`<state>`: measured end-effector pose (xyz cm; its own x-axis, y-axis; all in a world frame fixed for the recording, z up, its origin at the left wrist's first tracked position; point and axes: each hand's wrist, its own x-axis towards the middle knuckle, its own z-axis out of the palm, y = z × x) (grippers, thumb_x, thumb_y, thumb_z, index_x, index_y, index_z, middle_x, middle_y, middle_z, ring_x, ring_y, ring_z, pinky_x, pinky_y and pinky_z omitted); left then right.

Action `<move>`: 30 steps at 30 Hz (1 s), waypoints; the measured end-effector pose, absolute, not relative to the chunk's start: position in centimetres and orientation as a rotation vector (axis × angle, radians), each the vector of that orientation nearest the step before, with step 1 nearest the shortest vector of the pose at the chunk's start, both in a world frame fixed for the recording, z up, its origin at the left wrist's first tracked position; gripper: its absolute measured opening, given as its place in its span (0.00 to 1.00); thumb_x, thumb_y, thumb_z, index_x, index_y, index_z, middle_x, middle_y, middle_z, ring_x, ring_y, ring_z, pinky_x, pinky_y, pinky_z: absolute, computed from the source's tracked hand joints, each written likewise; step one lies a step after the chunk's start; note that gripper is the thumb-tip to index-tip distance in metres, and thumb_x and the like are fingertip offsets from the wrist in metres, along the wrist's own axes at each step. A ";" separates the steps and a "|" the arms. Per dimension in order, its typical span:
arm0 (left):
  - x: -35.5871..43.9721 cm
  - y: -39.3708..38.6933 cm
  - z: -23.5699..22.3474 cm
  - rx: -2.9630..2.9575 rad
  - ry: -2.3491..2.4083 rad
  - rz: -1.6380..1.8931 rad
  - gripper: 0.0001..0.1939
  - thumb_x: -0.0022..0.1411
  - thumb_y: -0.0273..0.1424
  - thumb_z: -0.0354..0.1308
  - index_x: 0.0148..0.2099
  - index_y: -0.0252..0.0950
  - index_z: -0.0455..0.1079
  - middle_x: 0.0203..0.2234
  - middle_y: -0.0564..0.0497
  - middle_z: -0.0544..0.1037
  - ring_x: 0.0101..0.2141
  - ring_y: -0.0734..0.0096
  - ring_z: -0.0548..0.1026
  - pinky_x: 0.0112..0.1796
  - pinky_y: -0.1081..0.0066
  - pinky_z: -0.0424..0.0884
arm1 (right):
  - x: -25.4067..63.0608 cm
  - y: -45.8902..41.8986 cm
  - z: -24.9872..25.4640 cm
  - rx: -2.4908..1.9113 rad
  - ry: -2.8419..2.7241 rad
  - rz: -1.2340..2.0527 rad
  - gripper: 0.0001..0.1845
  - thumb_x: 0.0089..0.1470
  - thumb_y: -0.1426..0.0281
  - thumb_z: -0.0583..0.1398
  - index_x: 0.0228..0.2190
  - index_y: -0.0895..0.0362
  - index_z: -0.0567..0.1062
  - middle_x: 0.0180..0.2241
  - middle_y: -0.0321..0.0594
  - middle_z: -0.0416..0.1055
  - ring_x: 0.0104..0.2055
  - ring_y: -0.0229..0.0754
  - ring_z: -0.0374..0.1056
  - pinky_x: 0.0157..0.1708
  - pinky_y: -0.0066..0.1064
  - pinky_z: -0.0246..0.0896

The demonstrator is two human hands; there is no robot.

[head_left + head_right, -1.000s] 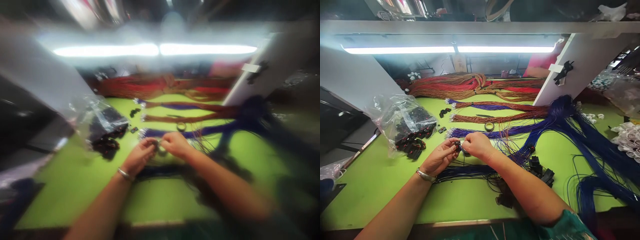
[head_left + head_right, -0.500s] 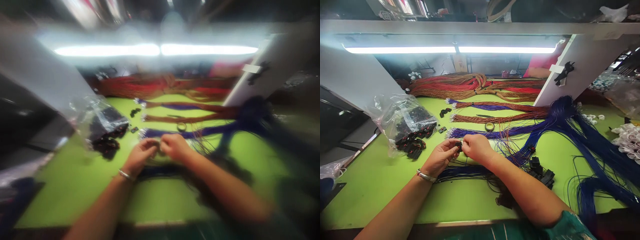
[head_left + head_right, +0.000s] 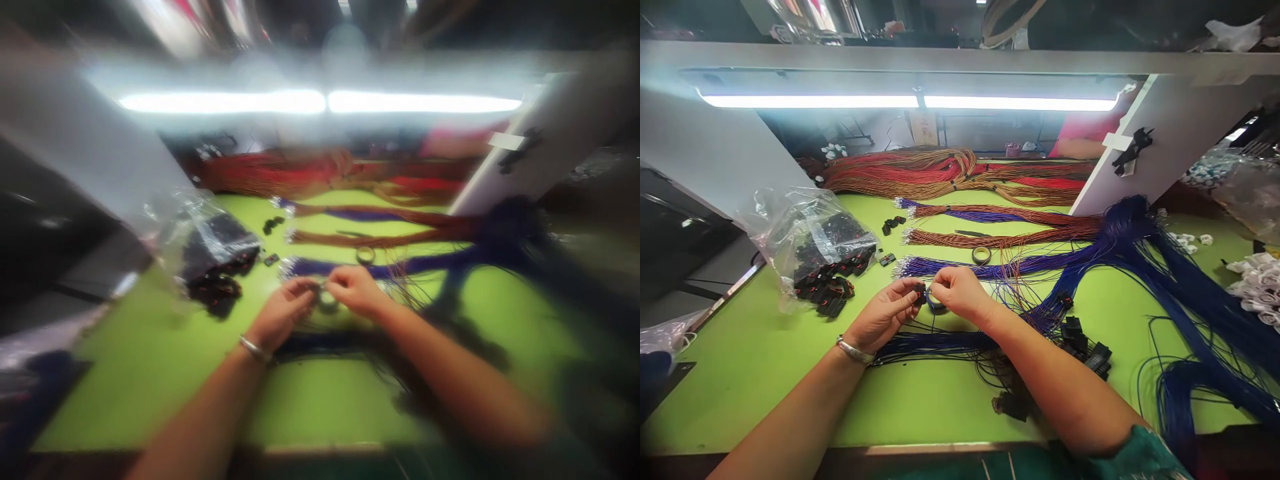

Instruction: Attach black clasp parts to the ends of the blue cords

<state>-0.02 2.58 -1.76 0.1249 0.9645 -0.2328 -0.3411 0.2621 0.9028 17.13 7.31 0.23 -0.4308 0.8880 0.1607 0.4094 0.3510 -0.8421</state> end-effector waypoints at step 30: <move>-0.4 3.7 -2.7 0.716 1.185 1.272 0.17 0.49 0.35 0.64 0.40 0.31 0.71 0.32 0.46 0.74 0.31 0.73 0.72 0.31 0.74 0.67 | 35.5 7.2 7.7 -1.255 -2.112 0.970 0.12 0.47 0.60 0.59 0.26 0.55 0.74 0.29 0.40 0.71 0.32 0.39 0.66 0.35 0.33 0.62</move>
